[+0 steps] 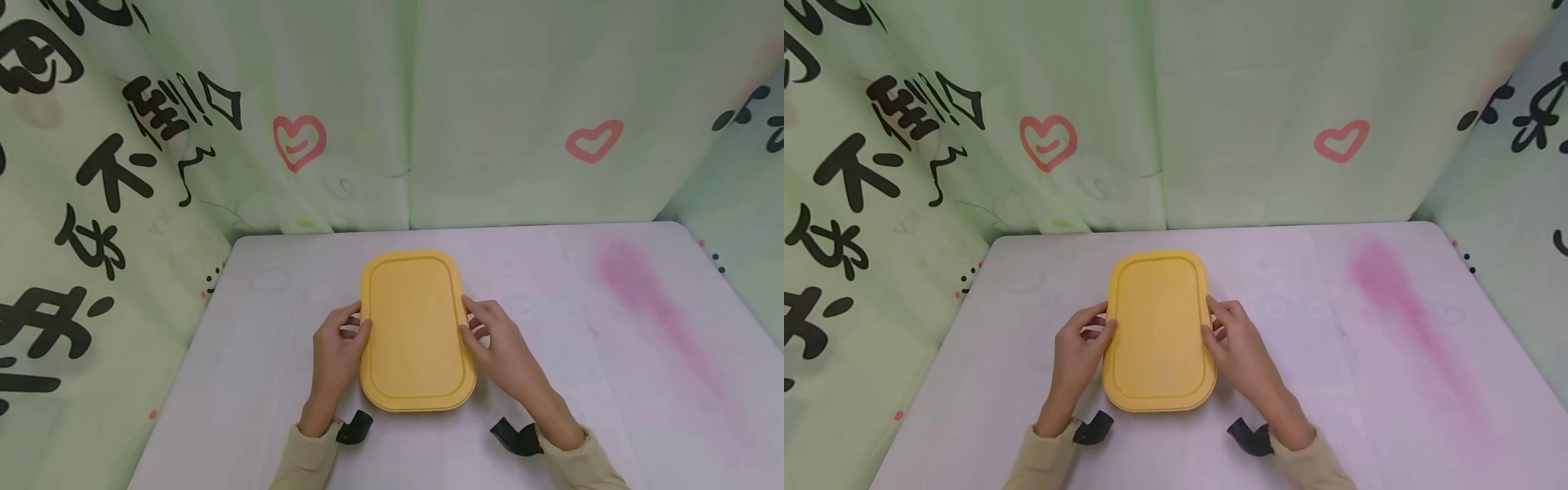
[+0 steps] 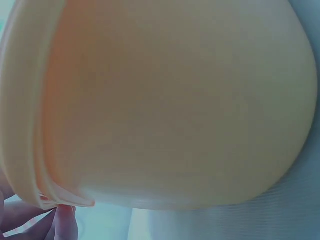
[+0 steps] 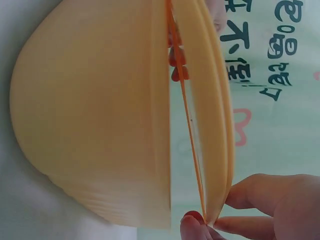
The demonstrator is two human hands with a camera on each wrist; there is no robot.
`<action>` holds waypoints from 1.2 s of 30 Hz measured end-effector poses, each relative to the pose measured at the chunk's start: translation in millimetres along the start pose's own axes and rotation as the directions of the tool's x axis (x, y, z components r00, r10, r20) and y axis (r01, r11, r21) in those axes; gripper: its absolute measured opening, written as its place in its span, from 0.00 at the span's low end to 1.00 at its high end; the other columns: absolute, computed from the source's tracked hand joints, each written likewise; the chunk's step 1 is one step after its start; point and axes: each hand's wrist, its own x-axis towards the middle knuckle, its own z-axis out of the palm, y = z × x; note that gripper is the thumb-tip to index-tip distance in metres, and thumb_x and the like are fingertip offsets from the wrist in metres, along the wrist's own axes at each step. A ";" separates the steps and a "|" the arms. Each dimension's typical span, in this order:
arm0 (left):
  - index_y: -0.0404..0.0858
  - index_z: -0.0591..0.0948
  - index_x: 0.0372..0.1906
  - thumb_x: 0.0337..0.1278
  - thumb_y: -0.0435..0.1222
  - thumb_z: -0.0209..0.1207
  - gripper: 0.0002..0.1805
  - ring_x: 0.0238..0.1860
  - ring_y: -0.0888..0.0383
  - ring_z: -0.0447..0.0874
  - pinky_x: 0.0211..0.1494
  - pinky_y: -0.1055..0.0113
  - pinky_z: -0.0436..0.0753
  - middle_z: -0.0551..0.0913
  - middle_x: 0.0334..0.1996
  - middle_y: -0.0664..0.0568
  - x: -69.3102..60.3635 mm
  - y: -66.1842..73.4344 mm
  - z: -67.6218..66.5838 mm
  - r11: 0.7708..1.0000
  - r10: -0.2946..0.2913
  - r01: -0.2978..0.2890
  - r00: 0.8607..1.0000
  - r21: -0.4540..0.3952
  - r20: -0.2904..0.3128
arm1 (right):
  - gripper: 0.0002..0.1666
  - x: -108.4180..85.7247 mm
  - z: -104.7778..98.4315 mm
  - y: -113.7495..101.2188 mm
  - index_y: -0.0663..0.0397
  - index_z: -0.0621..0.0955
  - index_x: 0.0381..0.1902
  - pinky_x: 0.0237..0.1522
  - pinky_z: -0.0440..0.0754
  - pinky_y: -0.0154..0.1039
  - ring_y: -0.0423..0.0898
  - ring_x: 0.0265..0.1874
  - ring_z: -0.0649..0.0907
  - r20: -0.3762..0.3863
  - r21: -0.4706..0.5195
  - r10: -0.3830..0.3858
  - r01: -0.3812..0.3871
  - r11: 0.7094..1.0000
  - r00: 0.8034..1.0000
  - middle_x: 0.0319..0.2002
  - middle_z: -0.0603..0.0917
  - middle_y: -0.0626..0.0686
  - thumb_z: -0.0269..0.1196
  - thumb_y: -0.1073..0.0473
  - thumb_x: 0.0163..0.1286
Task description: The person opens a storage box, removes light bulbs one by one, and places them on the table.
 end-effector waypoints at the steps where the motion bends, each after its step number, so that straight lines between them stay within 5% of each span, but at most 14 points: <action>1: 0.32 0.83 0.55 0.58 0.30 0.66 0.19 0.39 0.54 0.85 0.39 0.67 0.87 0.85 0.46 0.44 0.2 0.4 -0.6 1.000 -0.004 0.004 1.000 0.002 0.001 | 0.29 0.2 -0.5 -0.9 0.69 0.71 0.67 0.38 0.86 0.38 0.48 0.36 0.84 0.002 0.005 0.003 -0.003 1.000 1.000 0.50 0.78 0.61 0.62 0.65 0.70; 18: 0.37 0.84 0.56 0.59 0.34 0.68 0.19 0.41 0.55 0.84 0.35 0.74 0.82 0.86 0.47 0.48 5.2 -0.9 -16.5 0.999 -0.023 0.023 1.000 0.041 -0.002 | 0.30 4.9 2.3 -6.3 0.72 0.72 0.65 0.38 0.87 0.38 0.50 0.39 0.84 0.024 0.061 -0.041 0.040 0.997 0.999 0.48 0.79 0.63 0.64 0.69 0.67; 36: 0.39 0.83 0.57 0.58 0.35 0.68 0.21 0.43 0.54 0.84 0.34 0.76 0.79 0.85 0.50 0.48 10.9 -5.8 -35.9 0.996 -0.086 0.087 0.996 0.036 -0.014 | 0.32 17.3 13.7 -17.8 0.68 0.70 0.68 0.40 0.87 0.36 0.45 0.38 0.82 0.111 0.119 0.005 -0.018 0.993 0.994 0.50 0.78 0.61 0.65 0.66 0.68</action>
